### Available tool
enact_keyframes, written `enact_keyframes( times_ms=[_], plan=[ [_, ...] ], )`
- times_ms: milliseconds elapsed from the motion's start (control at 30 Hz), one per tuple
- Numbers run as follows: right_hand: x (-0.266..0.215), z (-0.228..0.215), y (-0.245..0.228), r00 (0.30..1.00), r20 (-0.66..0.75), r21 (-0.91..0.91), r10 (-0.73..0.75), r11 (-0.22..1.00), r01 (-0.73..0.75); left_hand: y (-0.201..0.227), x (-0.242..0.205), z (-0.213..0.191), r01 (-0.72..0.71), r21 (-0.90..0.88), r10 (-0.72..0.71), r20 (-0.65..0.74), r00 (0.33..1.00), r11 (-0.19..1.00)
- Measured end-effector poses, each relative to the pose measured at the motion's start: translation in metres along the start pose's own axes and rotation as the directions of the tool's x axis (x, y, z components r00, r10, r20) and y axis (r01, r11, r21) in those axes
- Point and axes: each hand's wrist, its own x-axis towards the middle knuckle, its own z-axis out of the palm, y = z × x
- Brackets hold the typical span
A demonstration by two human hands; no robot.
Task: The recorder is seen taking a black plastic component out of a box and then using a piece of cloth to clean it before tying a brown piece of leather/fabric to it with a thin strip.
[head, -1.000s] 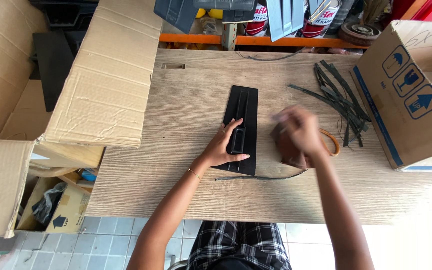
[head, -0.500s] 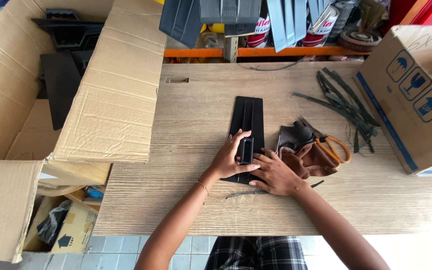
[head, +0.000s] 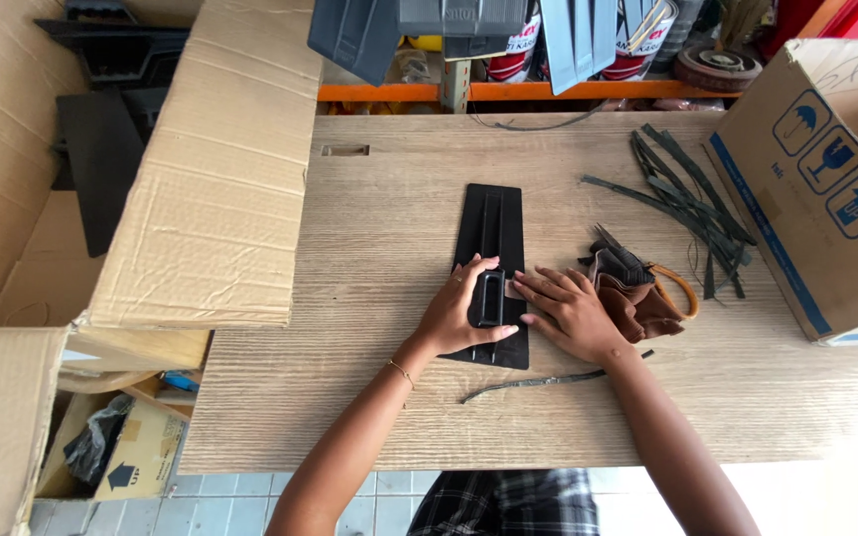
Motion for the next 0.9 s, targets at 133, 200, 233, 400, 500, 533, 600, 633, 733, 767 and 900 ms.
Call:
enact_keyframes(
  times_ms=[133, 200, 233, 400, 500, 533, 600, 633, 733, 767, 900],
  plan=[
    [0.002, -0.01, -0.009, 0.992, -0.017, 0.025, -0.125, 0.992, 0.125, 0.0, 0.001, -0.002, -0.052, 0.016, 0.052, -0.026, 0.998, 0.999],
    [-0.001, -0.008, -0.009, 0.986, 0.037, 0.197, -0.163, 0.968, 0.152, 0.003, 0.0, -0.003, -0.05, 0.049, 0.051, -0.023, 0.998, 0.998],
    [0.001, -0.009, -0.01, 0.985, 0.041, 0.199, -0.167, 0.968, 0.155, 0.004, 0.0, -0.003, -0.046, 0.047, 0.047, -0.026, 0.999, 0.998],
    [0.007, 0.011, -0.002, 0.993, -0.04, 0.146, -0.11, 0.983, 0.114, 0.004, -0.001, -0.003, -0.04, 0.066, 0.041, -0.017, 0.999, 0.997],
    [0.022, 0.008, 0.001, 0.994, -0.046, 0.096, -0.096, 0.99, 0.1, 0.005, -0.001, -0.003, -0.021, 0.074, 0.023, -0.023, 0.999, 0.997],
    [0.023, 0.008, 0.001, 0.994, -0.04, 0.101, -0.103, 0.989, 0.107, 0.004, -0.001, -0.001, -0.011, 0.073, 0.013, -0.028, 1.0, 0.997],
    [0.025, 0.007, 0.003, 0.994, -0.056, 0.084, -0.092, 0.992, 0.096, 0.003, -0.002, 0.001, -0.033, 0.098, 0.038, -0.042, 0.998, 0.995],
    [0.025, 0.007, 0.003, 0.994, -0.051, 0.089, -0.101, 0.99, 0.105, 0.005, -0.001, -0.001, -0.023, 0.099, 0.028, -0.049, 0.998, 0.995],
    [0.02, 0.004, 0.003, 0.992, -0.051, 0.083, -0.113, 0.99, 0.117, 0.009, -0.003, -0.002, 0.019, 0.093, -0.017, -0.029, 0.999, 0.995],
    [0.018, 0.002, 0.003, 0.989, -0.039, 0.151, -0.144, 0.977, 0.148, 0.01, -0.006, -0.001, 0.003, 0.112, 0.0, -0.029, 1.0, 0.994],
    [0.008, 0.009, 0.017, 0.977, 0.109, 0.334, -0.185, 0.932, 0.14, 0.01, -0.007, -0.001, -0.029, 0.146, 0.03, -0.008, 1.0, 0.989]
  ],
)
